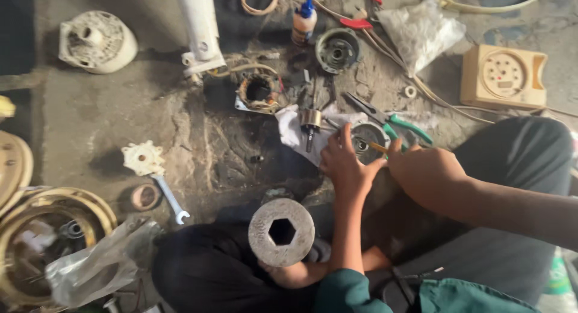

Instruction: The person sits on the floor and uses a screwdriver to clean and adjust a small cylindrical motor housing. They wipe the part with a cloth, remove a small metal ring, and reinsert it into the housing while handling other disassembled fan components nearby.

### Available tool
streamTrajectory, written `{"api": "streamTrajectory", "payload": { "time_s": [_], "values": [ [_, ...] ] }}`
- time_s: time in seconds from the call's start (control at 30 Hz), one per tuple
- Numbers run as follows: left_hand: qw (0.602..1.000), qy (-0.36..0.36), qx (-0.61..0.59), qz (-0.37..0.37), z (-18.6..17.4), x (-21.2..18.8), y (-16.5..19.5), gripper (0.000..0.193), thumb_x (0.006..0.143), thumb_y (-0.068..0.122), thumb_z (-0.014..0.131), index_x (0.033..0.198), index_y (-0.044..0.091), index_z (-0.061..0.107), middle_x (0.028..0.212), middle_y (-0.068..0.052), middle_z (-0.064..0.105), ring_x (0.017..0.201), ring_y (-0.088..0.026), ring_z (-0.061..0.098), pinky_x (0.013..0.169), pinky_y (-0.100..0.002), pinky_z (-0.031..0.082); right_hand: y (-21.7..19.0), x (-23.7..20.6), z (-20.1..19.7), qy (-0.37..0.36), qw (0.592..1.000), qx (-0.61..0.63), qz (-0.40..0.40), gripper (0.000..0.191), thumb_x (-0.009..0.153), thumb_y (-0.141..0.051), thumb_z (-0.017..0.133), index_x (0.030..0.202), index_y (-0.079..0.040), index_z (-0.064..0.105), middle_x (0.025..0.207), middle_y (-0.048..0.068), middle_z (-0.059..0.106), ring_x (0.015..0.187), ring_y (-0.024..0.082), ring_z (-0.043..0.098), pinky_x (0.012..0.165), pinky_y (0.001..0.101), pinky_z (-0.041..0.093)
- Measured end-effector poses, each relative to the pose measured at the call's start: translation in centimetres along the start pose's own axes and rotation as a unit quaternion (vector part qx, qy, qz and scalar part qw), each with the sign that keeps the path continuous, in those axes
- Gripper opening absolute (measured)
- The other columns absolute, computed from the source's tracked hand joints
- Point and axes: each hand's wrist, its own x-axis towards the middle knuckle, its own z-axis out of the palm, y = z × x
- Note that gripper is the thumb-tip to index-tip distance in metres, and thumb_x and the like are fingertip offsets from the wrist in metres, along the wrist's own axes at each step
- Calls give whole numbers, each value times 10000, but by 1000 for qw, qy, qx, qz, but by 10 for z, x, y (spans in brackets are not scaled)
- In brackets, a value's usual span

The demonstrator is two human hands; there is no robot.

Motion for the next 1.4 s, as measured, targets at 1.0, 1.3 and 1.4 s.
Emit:
{"api": "streamTrajectory", "payload": {
  "time_s": [1.0, 1.3, 1.4],
  "values": [
    [1000, -21, 1, -22, -7, 0, 2, 1085, 567, 424, 959, 1485, 234, 413, 1385, -128, 474, 1267, -395, 472, 963, -618, 379, 60, 11, -13, -73, 917, 391, -12, 643, 867, -251, 626, 1483, -409, 533, 704, 198, 695, 661, 383, 708, 706, 503, 565],
    [1000, -16, -11, -11, -3, 1, -4, 1093, 555, 438, 968, 1466, 210, 408, 1375, -161, 459, 1249, -409, 453, 951, -624, 365, 29, 0, -6, -32, 920, 390, 3, 648, 882, -167, 530, 1519, -274, 478, 765, 214, 713, 748, 413, 711, 718, 546, 544],
    [1000, -3, -14, -2, -2, 2, -4, 1105, 545, 438, 963, 1471, 204, 407, 1369, -156, 468, 1247, -404, 461, 942, -619, 373, 24, -2, -13, -56, 925, 374, 21, 647, 894, -171, 515, 1533, -252, 449, 757, 222, 722, 762, 411, 714, 750, 545, 542]
  ]
}}
